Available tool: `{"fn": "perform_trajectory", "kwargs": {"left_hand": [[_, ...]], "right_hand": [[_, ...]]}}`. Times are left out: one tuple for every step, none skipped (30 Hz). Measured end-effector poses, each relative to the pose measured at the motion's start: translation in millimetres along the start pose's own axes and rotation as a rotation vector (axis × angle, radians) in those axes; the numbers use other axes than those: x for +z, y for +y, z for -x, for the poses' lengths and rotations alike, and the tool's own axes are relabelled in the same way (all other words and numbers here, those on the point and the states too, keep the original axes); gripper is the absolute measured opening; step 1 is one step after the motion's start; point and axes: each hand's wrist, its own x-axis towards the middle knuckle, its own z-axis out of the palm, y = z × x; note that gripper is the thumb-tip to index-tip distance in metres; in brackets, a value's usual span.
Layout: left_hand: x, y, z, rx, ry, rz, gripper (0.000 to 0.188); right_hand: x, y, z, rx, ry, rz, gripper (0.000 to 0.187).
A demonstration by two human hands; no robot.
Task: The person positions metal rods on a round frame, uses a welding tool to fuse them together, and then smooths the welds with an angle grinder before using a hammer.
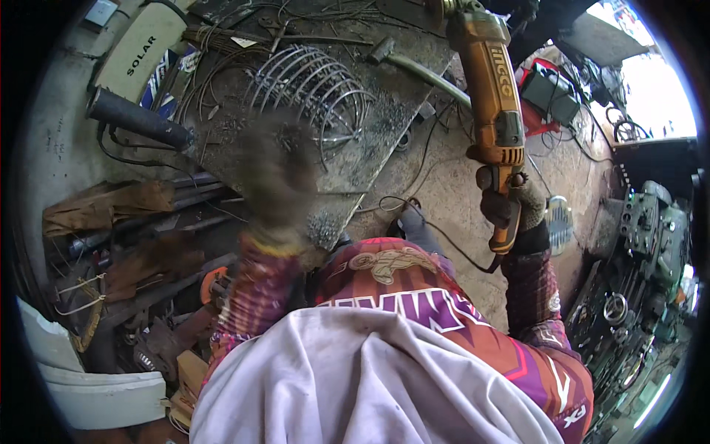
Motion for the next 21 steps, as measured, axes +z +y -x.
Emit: {"fn": "perform_trajectory", "kwargs": {"left_hand": [[31.9,24.1,14.2,0.022,-0.096,0.296,0.057],[61.9,41.0,13.1,-0.084,-0.255,0.521,0.057],[88.3,56.8,6.5,-0.190,-0.412,0.745,0.058],[116.3,67.2,-14.3,-0.249,-0.500,0.841,0.057],[142.9,73.6,-29.9,-0.275,-0.532,0.875,0.056],[168.6,79.8,-44.7,-0.303,-0.559,0.904,0.056],[191.3,77.1,-43.4,-0.470,-0.532,1.184,0.053],[207.4,80.3,-46.5,-0.632,-0.505,1.477,0.051],[219.7,83.6,-47.9,-0.642,-0.488,1.456,0.051],[229.2,91.9,-52.4,-0.637,-0.376,1.337,0.049],[237.5,97.7,-56.1,-0.625,-0.246,1.207,0.047],[257.4,94.4,-57.3,-0.641,-0.133,1.089,0.050],[269.4,94.7,-60.6,-0.650,-0.111,1.081,0.050],[279.3,93.7,-65.1,-0.759,-0.080,0.933,0.051],[289.1,91.3,-68.6,-0.864,-0.048,0.783,0.053],[299.6,92.0,-74.8,-0.836,0.041,0.799,0.052],[304.6,91.1,-79.1,-0.838,0.051,0.797,0.052],[306.4,89.4,-82.6,-0.880,-0.066,0.595,0.055],[305.4,89.5,-89.8,-0.915,-0.173,0.385,0.057],[315.0,71.7,-87.9,-0.773,-0.150,0.595,0.064],[322.3,58.5,-79.5,-0.783,-0.126,0.582,0.064]], "right_hand": [[2.9,-2.7,-14.0,0.046,-0.072,-0.227,0.062],[-1.3,-6.7,-26.4,0.118,-0.150,-0.393,0.070],[-17.5,-11.4,-35.5,0.141,-0.166,-0.392,0.070],[-44.2,-11.7,-44.3,0.112,-0.203,-0.295,0.071],[-67.0,-12.1,-56.8,0.130,-0.241,-0.269,0.072],[-90.0,-11.8,-70.1,0.150,-0.285,-0.242,0.073],[-84.0,-17.8,-79.2,0.355,-0.476,-0.500,0.072],[-103.3,-31.8,-84.9,0.388,-0.441,-0.384,0.075],[-122.8,-45.8,-91.2,0.417,-0.406,-0.267,0.077],[-109.9,-73.6,-94.5,0.396,-0.336,0.042,0.081],[-86.0,-108.4,-98.7,0.380,-0.279,0.356,0.085],[-77.4,-125.0,-96.9,0.297,-0.157,0.640,0.088],[-82.0,-127.8,-95.9,0.238,-0.049,0.754,0.080],[-80.9,-126.7,-95.3,0.067,-0.061,1.198,0.072],[-80.8,-126.5,-96.6,-0.129,-0.076,1.631,0.064],[-85.7,-131.6,-102.8,-0.127,-0.084,1.633,0.064],[-91.2,-135.3,-112.8,0.034,-0.049,1.515,0.057],[-96.5,-138.2,-122.6,0.191,-0.015,1.393,0.051],[-105.0,-142.2,-133.2,0.193,-0.035,1.394,0.051],[-115.9,-146.0,-141.5,0.254,-0.063,1.270,0.046],[-124.0,-150.2,-149.7,0.317,-0.089,1.147,0.042]]}}
